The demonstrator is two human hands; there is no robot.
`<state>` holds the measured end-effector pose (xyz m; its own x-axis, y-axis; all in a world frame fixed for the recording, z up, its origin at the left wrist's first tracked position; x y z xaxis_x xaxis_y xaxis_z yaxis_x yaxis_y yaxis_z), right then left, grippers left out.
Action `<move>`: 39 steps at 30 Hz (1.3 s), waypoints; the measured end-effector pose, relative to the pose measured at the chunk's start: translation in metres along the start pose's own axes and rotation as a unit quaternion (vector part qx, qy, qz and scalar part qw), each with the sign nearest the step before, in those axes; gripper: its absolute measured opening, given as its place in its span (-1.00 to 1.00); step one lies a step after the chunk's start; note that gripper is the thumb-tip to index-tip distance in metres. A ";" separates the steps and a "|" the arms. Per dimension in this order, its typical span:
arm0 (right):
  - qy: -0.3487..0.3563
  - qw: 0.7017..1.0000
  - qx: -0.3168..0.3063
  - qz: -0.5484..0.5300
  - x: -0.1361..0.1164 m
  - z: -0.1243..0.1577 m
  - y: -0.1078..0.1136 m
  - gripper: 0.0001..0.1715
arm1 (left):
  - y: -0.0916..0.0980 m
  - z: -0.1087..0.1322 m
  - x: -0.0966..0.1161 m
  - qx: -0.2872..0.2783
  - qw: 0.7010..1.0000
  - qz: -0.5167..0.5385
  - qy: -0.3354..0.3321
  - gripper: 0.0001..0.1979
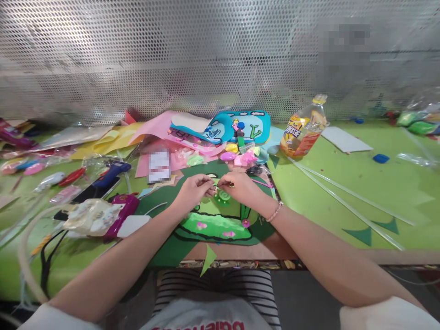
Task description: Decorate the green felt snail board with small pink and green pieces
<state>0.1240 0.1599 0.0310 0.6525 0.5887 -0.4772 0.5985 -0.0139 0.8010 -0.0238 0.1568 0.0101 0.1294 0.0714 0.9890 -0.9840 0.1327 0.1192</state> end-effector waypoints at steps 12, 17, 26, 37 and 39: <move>-0.022 0.999 -0.038 -0.004 -0.009 0.002 -0.007 -0.76 | 0.002 0.005 0.008 0.001 0.971 -0.224 -0.084 -0.89; -0.065 0.997 -0.037 -0.010 -0.003 0.002 -0.008 -0.74 | 0.001 0.006 0.006 -0.007 0.966 -0.240 -0.092 -0.86; -0.060 0.997 -0.044 0.003 -0.007 0.001 -0.009 -0.74 | -0.001 0.006 0.007 -0.035 0.945 -0.311 -0.098 -0.84; -0.065 0.996 -0.050 0.018 -0.011 0.000 -0.009 -0.77 | -0.003 0.010 0.011 -0.034 0.930 -0.351 -0.105 -0.83; -0.062 0.996 -0.054 0.022 -0.012 0.000 -0.009 -0.77 | -0.003 0.010 0.010 -0.035 0.928 -0.355 -0.108 -0.83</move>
Point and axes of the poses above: each hand's wrist, its own z-axis away from the middle knuckle, its own y-axis out of the back of the hand, x = y × z, the point moved 5 cm from there along -z, towards the middle knuckle, and after that the axes turned 8 degrees about z, right-handed, at the moved point
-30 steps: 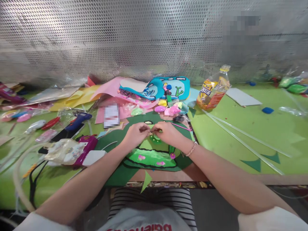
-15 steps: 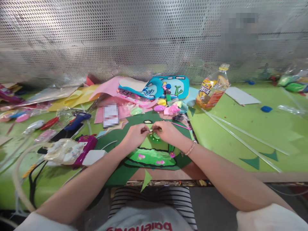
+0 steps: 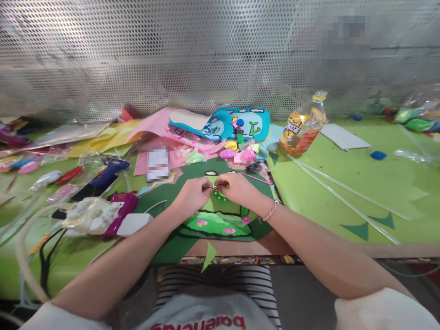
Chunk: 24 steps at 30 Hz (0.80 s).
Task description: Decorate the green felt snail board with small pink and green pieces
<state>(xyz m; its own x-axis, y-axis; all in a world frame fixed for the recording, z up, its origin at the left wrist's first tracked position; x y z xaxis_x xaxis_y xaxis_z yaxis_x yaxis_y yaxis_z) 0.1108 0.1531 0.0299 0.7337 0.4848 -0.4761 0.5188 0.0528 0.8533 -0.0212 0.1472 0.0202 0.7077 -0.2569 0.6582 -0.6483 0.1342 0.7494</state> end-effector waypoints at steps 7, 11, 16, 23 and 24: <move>0.004 1.000 -0.014 -0.011 -0.001 0.000 0.000 -0.74 | 0.000 0.000 0.000 0.000 1.000 -0.011 -0.009 -0.80; 0.011 1.000 -0.018 -0.013 -0.003 0.001 0.001 -0.73 | 0.001 0.000 0.001 -0.002 1.000 -0.010 -0.006 -0.79; 0.017 1.000 -0.020 0.010 -0.001 0.002 0.000 -0.71 | 0.001 0.000 0.000 -0.005 1.000 -0.013 0.000 -0.81; 0.029 0.998 -0.030 0.043 -0.001 0.003 0.001 -0.70 | 0.002 0.001 0.002 -0.009 1.000 -0.025 0.000 -0.80; 0.032 0.998 -0.032 0.048 -0.001 0.003 0.001 -0.70 | 0.001 0.001 0.003 -0.011 1.000 -0.028 -0.003 -0.80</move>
Point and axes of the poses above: each hand's wrist, its own z-axis away from the middle knuckle, its own y-axis out of the back of the hand, x = y × z, the point moved 5 cm from there along -z, towards the middle knuckle, and after that the axes turned 8 degrees about z, right-handed, at the moved point
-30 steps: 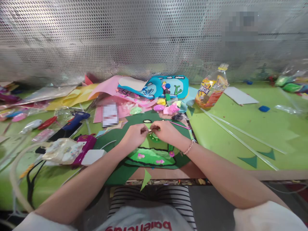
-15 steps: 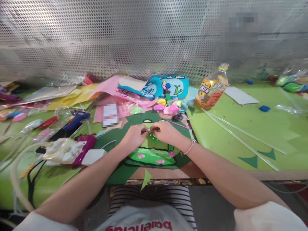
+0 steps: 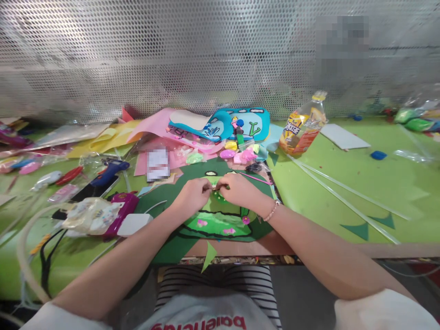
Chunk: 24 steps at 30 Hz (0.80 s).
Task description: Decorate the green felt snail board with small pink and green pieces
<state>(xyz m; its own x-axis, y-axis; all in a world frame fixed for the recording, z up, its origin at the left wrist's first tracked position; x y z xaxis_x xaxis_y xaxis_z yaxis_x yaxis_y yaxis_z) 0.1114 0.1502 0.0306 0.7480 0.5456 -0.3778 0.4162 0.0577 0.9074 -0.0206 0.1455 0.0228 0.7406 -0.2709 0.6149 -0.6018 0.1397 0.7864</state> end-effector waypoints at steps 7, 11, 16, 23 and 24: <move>0.022 0.999 -0.006 0.029 -0.003 0.002 0.002 -0.75 | -0.003 -0.002 -0.002 -0.003 1.000 -0.006 -0.022 -0.80; 0.028 0.999 -0.007 0.034 -0.008 0.003 0.006 -0.76 | -0.002 0.000 -0.001 -0.004 1.000 -0.003 -0.022 -0.80; 0.041 0.998 -0.010 0.038 -0.012 0.003 0.009 -0.72 | -0.002 0.001 0.001 -0.001 1.000 -0.004 -0.027 -0.80; 0.059 0.997 -0.022 0.043 -0.011 0.005 0.007 -0.65 | -0.001 0.002 0.002 0.000 0.999 -0.022 -0.032 -0.80; 0.065 0.996 -0.022 0.049 -0.012 0.005 0.007 -0.64 | -0.001 0.002 0.003 0.000 0.999 -0.024 -0.035 -0.80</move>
Point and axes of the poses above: each hand's wrist, its own z-axis away from the middle knuckle, its own y-axis out of the back of the hand, x = y × z, the point moved 5 cm from there along -z, towards the middle knuckle, and after that the axes turned 8 degrees about z, right-handed, at the moved point
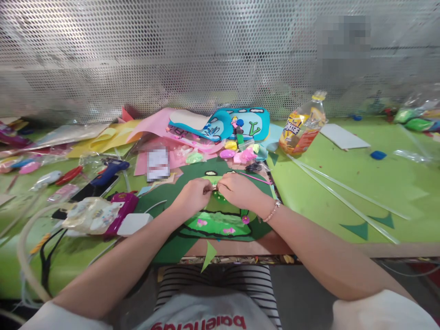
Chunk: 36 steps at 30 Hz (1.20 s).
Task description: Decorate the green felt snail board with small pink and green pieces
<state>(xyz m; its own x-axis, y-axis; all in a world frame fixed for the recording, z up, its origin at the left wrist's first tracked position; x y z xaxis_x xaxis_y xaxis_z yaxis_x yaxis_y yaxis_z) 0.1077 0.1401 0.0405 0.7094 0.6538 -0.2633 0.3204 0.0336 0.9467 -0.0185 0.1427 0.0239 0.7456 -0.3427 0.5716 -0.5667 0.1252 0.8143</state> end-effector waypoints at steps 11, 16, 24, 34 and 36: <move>0.000 1.000 0.001 0.015 0.000 0.000 -0.001 -0.65 | -0.001 0.000 -0.002 0.004 1.000 -0.005 -0.006 -0.81; -0.010 1.000 0.016 -0.015 0.000 0.002 0.003 -0.62 | -0.001 0.000 -0.003 0.003 1.000 -0.013 -0.003 -0.82; 0.016 0.998 0.022 -0.050 -0.001 0.002 0.001 -0.66 | 0.000 0.001 -0.001 -0.006 1.000 -0.023 0.000 -0.81; 0.018 0.999 0.009 -0.048 0.004 0.000 -0.007 -0.65 | 0.001 0.001 0.000 -0.012 1.000 -0.026 0.004 -0.79; 0.024 0.999 0.012 -0.041 0.004 0.000 -0.008 -0.64 | 0.001 0.002 0.001 -0.015 0.999 -0.029 0.008 -0.79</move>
<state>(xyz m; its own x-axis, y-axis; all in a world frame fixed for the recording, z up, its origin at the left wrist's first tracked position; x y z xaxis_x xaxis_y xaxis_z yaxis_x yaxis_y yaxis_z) 0.1079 0.1422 0.0323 0.6497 0.6853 -0.3290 0.3913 0.0697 0.9176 -0.0189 0.1407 0.0253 0.7824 -0.3352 0.5248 -0.5120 0.1333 0.8486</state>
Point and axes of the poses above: each hand's wrist, its own z-axis away from the middle knuckle, its own y-axis out of the back of the hand, x = y × z, the point moved 5 cm from there along -z, towards the middle knuckle, and after that the axes turned 8 degrees about z, right-handed, at the moved point
